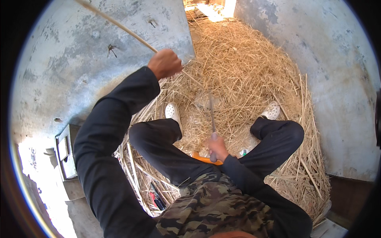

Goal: The person sits on a straw-covered floor and uses a green utility knife to strip and smooth a long bamboo stick. They then switch to a machete to further shape and smooth the stick's surface. The person continues to refine the bamboo stick using the utility knife.

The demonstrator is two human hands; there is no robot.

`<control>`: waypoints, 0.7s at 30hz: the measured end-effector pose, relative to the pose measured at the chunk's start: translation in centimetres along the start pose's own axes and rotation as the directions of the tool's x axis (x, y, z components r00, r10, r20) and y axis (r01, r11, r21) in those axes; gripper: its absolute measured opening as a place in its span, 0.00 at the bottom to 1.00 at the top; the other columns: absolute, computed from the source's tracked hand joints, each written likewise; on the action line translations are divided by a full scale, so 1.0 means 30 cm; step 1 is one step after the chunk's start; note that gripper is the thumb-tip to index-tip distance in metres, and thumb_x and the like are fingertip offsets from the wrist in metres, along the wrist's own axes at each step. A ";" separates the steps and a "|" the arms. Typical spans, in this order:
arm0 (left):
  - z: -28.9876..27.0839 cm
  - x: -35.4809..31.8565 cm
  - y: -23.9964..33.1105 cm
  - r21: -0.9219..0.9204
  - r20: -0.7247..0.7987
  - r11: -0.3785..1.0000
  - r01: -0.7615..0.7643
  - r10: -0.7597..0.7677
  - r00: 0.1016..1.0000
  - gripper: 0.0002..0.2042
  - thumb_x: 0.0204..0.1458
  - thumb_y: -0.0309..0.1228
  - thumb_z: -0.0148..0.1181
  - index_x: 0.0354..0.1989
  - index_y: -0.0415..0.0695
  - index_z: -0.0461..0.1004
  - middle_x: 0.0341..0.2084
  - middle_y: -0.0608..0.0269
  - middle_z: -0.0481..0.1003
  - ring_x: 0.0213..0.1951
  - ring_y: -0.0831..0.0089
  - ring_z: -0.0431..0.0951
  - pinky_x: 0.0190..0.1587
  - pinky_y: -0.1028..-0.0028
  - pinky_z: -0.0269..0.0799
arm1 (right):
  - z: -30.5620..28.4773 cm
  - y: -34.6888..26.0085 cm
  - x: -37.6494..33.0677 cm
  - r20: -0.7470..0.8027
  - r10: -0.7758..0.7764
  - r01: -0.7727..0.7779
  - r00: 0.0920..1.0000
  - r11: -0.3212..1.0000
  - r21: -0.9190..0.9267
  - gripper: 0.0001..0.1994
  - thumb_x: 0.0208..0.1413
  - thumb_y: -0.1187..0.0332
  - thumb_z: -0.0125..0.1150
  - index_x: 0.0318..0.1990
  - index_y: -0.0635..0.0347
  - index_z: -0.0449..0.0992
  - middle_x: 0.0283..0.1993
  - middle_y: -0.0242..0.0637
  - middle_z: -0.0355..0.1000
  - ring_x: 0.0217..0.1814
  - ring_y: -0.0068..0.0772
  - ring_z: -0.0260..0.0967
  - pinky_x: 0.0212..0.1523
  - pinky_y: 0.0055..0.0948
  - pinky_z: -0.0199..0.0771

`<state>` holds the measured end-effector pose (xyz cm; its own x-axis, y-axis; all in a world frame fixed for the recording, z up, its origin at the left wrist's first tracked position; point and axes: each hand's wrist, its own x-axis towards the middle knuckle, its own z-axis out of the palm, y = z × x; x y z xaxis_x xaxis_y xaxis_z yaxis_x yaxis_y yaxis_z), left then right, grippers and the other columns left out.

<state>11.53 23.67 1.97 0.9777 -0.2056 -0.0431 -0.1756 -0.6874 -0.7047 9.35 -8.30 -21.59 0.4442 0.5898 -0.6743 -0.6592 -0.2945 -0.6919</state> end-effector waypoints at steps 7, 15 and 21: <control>0.038 0.008 0.001 0.076 0.068 0.997 -0.002 -0.003 0.998 0.10 0.43 0.34 0.59 0.12 0.53 0.75 0.13 0.67 0.76 0.19 0.71 0.79 0.20 0.72 0.69 | -0.030 -0.297 -0.136 -0.021 -0.281 0.281 0.960 0.956 0.087 0.05 0.52 0.77 0.52 0.31 0.59 0.61 0.17 0.30 0.58 0.10 0.22 0.55 0.09 0.26 0.57; 0.006 0.045 0.061 0.098 0.021 0.989 -0.106 0.105 0.994 0.09 0.46 0.34 0.59 0.15 0.51 0.73 0.10 0.73 0.72 0.16 0.76 0.76 0.18 0.73 0.65 | -0.006 -0.049 0.002 -0.029 -0.107 0.098 0.994 0.973 -0.211 0.05 0.53 0.77 0.52 0.32 0.60 0.62 0.18 0.31 0.60 0.09 0.23 0.56 0.08 0.27 0.57; 0.030 -0.013 0.054 0.037 0.080 0.999 -0.032 0.029 0.996 0.11 0.45 0.34 0.60 0.12 0.51 0.73 0.11 0.72 0.74 0.16 0.74 0.76 0.18 0.73 0.65 | -0.011 -0.356 -0.132 -0.044 -0.416 0.409 0.908 0.905 -0.121 0.05 0.53 0.74 0.55 0.34 0.63 0.66 0.17 0.33 0.64 0.11 0.24 0.62 0.12 0.29 0.59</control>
<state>10.97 23.25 0.22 0.9783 -0.1693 -0.1197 -0.2025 -0.6543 -0.7287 14.84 -7.73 -11.61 0.7045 0.6253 -0.3357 -0.3413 -0.1162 -0.9327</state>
